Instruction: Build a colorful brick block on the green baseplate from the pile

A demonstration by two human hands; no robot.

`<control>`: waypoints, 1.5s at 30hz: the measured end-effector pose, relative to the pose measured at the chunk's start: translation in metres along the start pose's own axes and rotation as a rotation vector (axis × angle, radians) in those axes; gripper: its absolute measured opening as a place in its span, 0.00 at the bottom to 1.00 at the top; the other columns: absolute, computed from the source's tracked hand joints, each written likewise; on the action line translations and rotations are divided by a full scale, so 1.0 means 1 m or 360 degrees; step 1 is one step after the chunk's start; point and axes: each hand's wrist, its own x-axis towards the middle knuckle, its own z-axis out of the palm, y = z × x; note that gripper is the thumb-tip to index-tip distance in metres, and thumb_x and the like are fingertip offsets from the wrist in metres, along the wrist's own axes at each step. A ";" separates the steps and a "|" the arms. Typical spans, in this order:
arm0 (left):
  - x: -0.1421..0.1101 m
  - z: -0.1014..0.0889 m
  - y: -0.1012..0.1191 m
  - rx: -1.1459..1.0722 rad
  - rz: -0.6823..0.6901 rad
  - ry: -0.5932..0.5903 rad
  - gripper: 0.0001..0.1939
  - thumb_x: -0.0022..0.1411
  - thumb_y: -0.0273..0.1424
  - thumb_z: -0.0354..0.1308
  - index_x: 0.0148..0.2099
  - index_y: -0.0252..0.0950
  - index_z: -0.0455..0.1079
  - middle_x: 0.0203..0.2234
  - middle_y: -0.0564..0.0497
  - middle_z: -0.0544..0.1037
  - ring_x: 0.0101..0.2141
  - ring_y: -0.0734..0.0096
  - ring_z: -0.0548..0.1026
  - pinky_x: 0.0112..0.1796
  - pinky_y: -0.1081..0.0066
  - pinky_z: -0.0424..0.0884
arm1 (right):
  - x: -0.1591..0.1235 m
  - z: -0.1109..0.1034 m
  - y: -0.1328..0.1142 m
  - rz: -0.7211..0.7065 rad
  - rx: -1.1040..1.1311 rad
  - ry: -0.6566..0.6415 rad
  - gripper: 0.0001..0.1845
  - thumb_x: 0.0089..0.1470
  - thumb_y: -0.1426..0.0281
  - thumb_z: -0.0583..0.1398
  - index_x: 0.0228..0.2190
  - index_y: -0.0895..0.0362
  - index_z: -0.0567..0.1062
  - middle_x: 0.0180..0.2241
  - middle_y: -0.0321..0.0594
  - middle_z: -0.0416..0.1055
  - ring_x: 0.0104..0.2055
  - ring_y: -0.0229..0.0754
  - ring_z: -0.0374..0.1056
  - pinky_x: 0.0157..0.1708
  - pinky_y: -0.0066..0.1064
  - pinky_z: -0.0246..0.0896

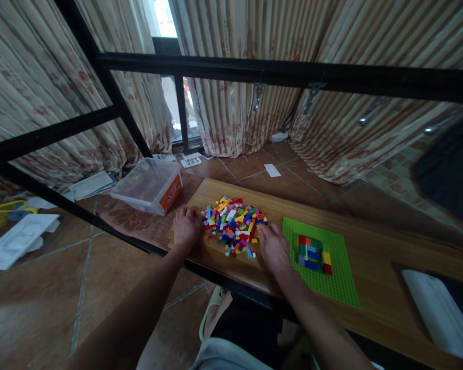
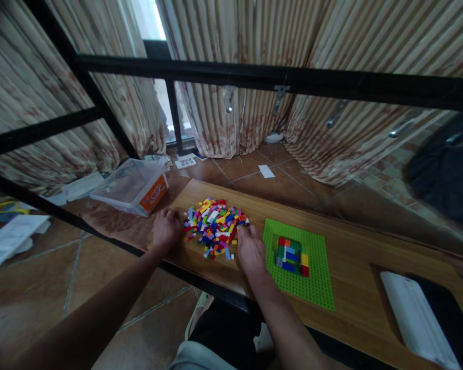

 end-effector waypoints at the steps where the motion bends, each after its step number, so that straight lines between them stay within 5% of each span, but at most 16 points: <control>1: 0.000 0.000 0.000 0.0003 0.0002 0.0001 0.15 0.58 0.24 0.49 0.46 0.35 0.73 0.45 0.40 0.73 0.48 0.53 0.70 0.46 0.58 0.67 | 0.002 0.002 0.001 -0.0021 -0.0055 -0.0017 0.17 0.63 0.69 0.49 0.39 0.51 0.77 0.32 0.39 0.67 0.30 0.39 0.64 0.29 0.29 0.58; 6: 0.000 0.000 0.000 -0.0005 -0.0001 0.0017 0.15 0.59 0.24 0.49 0.45 0.34 0.73 0.45 0.39 0.73 0.48 0.53 0.69 0.47 0.58 0.67 | 0.009 0.004 0.004 -0.0069 -0.0146 -0.0060 0.15 0.61 0.69 0.52 0.42 0.49 0.77 0.35 0.41 0.70 0.35 0.43 0.67 0.32 0.31 0.60; 17: 0.001 -0.002 0.001 -0.0005 0.0020 0.0008 0.15 0.58 0.24 0.49 0.45 0.35 0.73 0.44 0.40 0.74 0.48 0.52 0.69 0.47 0.58 0.67 | 0.001 -0.015 -0.001 0.0068 0.0280 -0.0061 0.17 0.60 0.72 0.51 0.42 0.55 0.77 0.38 0.45 0.73 0.40 0.45 0.69 0.42 0.35 0.65; 22: 0.001 -0.002 -0.001 -0.0013 0.0054 0.0026 0.16 0.59 0.24 0.49 0.47 0.33 0.73 0.46 0.39 0.73 0.49 0.52 0.69 0.48 0.58 0.67 | -0.008 -0.024 0.002 0.0300 0.0569 0.0070 0.15 0.60 0.68 0.53 0.41 0.56 0.78 0.39 0.45 0.75 0.42 0.45 0.71 0.44 0.37 0.66; 28: 0.003 0.001 -0.003 0.0003 0.0054 0.0038 0.17 0.59 0.25 0.49 0.48 0.32 0.73 0.46 0.38 0.73 0.49 0.52 0.70 0.49 0.58 0.67 | -0.050 -0.042 0.027 0.0654 0.0898 0.0121 0.17 0.57 0.59 0.57 0.43 0.55 0.76 0.42 0.46 0.76 0.42 0.46 0.73 0.44 0.41 0.68; 33: 0.006 0.003 -0.004 0.0012 0.0046 0.0031 0.18 0.59 0.26 0.48 0.48 0.32 0.73 0.46 0.38 0.73 0.48 0.51 0.70 0.48 0.57 0.67 | -0.081 -0.079 0.062 0.0711 0.0555 0.0200 0.19 0.58 0.58 0.55 0.46 0.57 0.74 0.44 0.50 0.75 0.41 0.49 0.73 0.44 0.45 0.67; 38: 0.006 0.002 -0.003 0.0015 0.0060 0.0026 0.17 0.58 0.26 0.49 0.47 0.31 0.73 0.45 0.38 0.74 0.48 0.50 0.70 0.48 0.57 0.66 | -0.080 -0.111 0.094 0.0624 0.0171 0.0313 0.19 0.60 0.58 0.53 0.41 0.58 0.76 0.40 0.50 0.73 0.41 0.50 0.70 0.42 0.44 0.66; 45: 0.006 0.001 -0.003 0.0011 0.0058 0.0019 0.16 0.58 0.26 0.49 0.47 0.32 0.73 0.44 0.38 0.73 0.47 0.51 0.70 0.48 0.57 0.67 | -0.055 -0.093 0.115 0.0508 0.0167 0.0329 0.18 0.57 0.55 0.56 0.38 0.53 0.80 0.47 0.50 0.69 0.53 0.52 0.63 0.53 0.49 0.58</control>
